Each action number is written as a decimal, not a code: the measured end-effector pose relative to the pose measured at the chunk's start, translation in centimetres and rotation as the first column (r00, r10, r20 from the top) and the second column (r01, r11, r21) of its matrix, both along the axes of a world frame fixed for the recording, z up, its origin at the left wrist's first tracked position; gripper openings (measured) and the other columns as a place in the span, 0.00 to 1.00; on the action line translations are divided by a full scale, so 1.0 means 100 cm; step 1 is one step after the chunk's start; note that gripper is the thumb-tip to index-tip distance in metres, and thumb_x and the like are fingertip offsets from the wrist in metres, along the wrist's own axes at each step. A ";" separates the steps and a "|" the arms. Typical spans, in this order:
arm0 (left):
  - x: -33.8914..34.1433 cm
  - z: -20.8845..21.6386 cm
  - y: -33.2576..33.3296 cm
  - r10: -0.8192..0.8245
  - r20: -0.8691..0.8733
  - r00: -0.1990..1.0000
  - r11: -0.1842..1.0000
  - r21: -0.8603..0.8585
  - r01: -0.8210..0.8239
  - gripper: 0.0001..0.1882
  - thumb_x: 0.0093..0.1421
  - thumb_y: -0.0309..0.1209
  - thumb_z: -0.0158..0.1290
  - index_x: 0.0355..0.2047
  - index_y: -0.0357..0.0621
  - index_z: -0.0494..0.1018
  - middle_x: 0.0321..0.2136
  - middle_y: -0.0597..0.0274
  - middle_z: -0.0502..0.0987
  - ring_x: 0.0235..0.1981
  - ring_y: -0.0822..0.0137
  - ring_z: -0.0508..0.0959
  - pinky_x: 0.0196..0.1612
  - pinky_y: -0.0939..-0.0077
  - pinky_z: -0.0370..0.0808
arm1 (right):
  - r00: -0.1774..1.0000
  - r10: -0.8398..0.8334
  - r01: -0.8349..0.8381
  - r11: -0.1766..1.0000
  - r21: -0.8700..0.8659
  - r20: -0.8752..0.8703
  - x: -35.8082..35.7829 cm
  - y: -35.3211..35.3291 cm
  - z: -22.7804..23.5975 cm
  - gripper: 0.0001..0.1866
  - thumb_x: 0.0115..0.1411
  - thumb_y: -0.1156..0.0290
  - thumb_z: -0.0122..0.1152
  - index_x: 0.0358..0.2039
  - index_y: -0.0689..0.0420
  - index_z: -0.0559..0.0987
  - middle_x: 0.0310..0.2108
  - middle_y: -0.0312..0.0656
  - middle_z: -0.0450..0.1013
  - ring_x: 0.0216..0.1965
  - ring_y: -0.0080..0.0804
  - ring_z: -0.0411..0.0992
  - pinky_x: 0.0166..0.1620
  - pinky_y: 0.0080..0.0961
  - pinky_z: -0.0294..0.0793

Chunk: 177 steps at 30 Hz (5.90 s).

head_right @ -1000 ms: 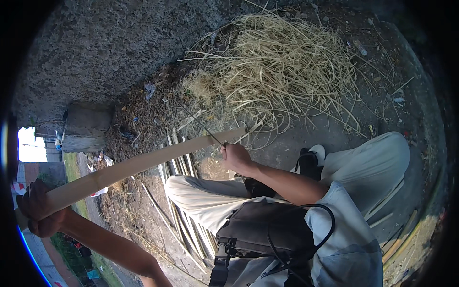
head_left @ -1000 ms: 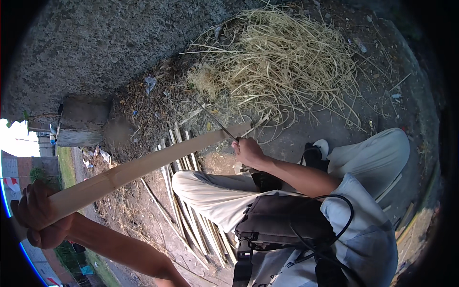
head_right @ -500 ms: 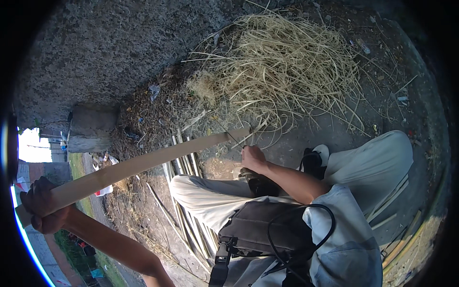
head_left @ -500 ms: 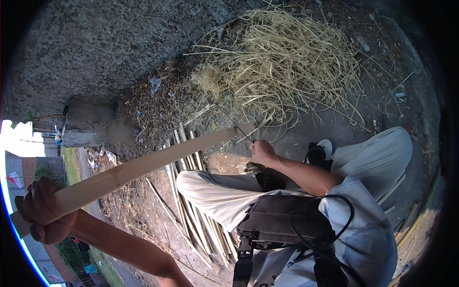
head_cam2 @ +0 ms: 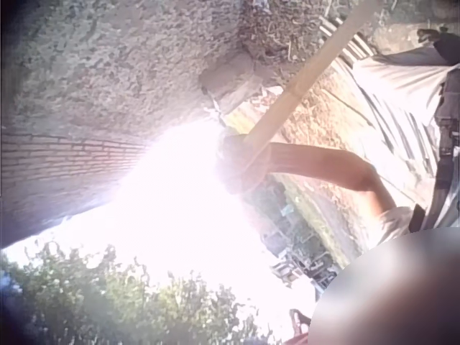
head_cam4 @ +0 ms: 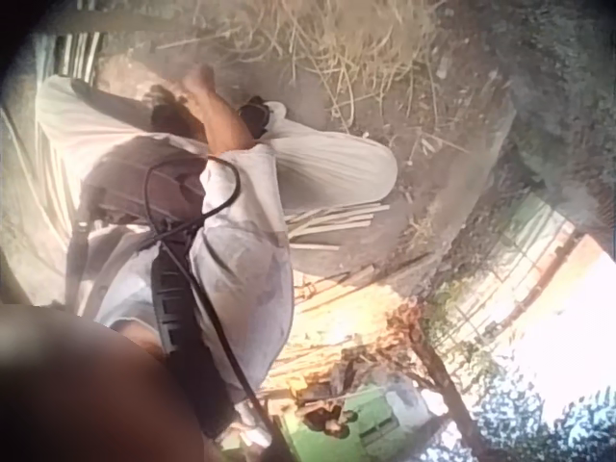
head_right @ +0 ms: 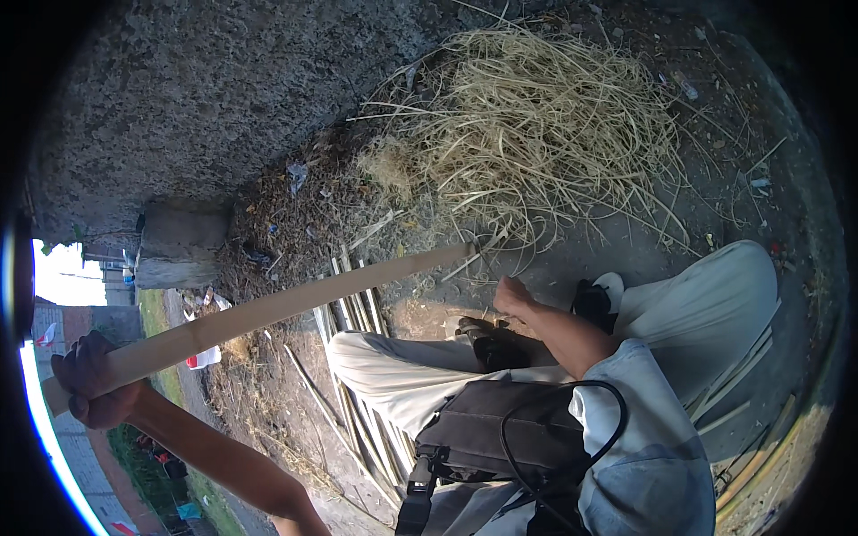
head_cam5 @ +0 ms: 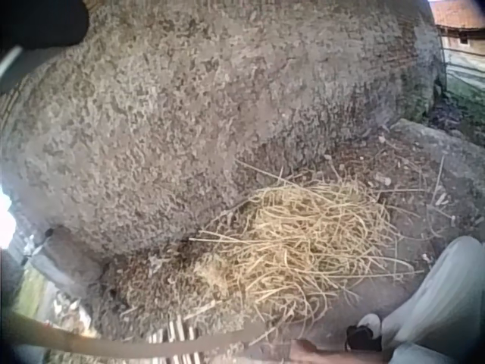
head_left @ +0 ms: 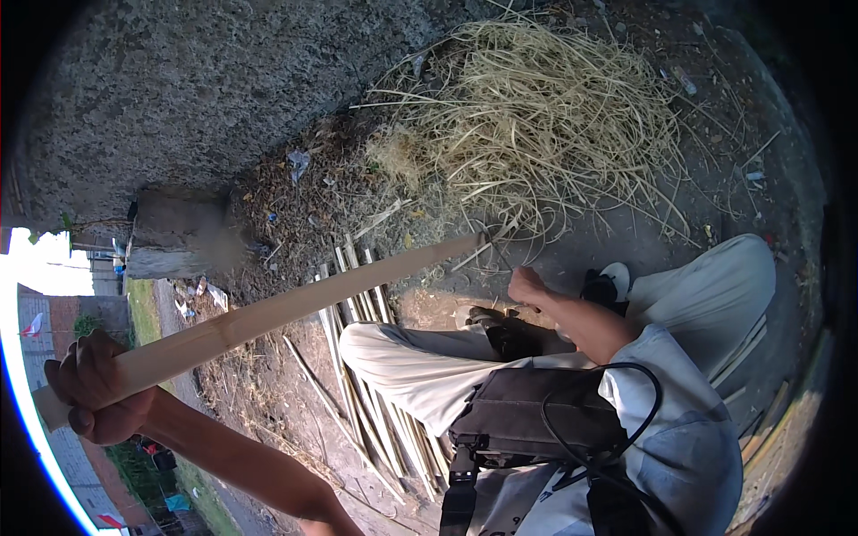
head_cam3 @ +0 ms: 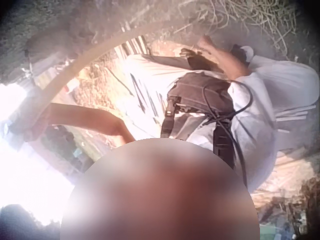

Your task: The person strips a long thin layer from a bamboo stalk with a knife, then repeats the process on a different green stalk while seated on the ground.

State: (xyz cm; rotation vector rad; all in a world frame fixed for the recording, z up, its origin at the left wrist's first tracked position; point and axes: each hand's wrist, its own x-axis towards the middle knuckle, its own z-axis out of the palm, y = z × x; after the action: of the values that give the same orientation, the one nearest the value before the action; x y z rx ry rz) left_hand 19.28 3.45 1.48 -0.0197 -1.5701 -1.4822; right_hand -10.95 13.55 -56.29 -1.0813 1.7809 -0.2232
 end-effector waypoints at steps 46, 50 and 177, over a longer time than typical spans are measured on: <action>-0.061 -0.003 -0.010 0.960 -0.180 0.214 0.204 -0.072 -0.976 0.06 0.47 0.21 0.45 0.16 0.39 0.60 0.16 0.64 0.60 0.16 0.72 0.58 0.19 0.79 0.55 | 0.973 -0.161 0.216 0.890 -0.401 0.165 0.069 -0.024 0.106 0.18 0.59 0.61 0.54 0.27 0.68 0.77 0.26 0.61 0.73 0.31 0.55 0.74 0.35 0.44 0.73; -0.077 -0.003 -0.010 0.966 -0.205 0.157 0.152 -0.041 -0.988 0.05 0.47 0.21 0.45 0.17 0.37 0.62 0.16 0.64 0.60 0.16 0.72 0.59 0.19 0.79 0.56 | 0.980 -0.155 0.198 0.827 -0.526 0.124 0.075 -0.021 0.092 0.18 0.59 0.62 0.53 0.27 0.68 0.76 0.24 0.59 0.73 0.29 0.56 0.74 0.33 0.44 0.73; -0.109 0.000 0.000 -0.036 0.048 0.998 0.979 -0.197 0.045 0.11 0.47 0.22 0.44 0.21 0.48 0.51 0.19 0.67 0.50 0.19 0.74 0.50 0.23 0.77 0.51 | 0.998 -0.062 0.033 0.781 -0.624 -0.026 0.030 0.001 0.172 0.19 0.63 0.62 0.46 0.26 0.64 0.74 0.14 0.54 0.70 0.18 0.51 0.72 0.23 0.44 0.70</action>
State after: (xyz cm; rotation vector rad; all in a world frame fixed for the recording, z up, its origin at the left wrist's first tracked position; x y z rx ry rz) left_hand 8.35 3.47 1.48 -0.1358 -1.7569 -1.3603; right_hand -7.91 13.61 -39.08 -1.5096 1.8180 -0.8807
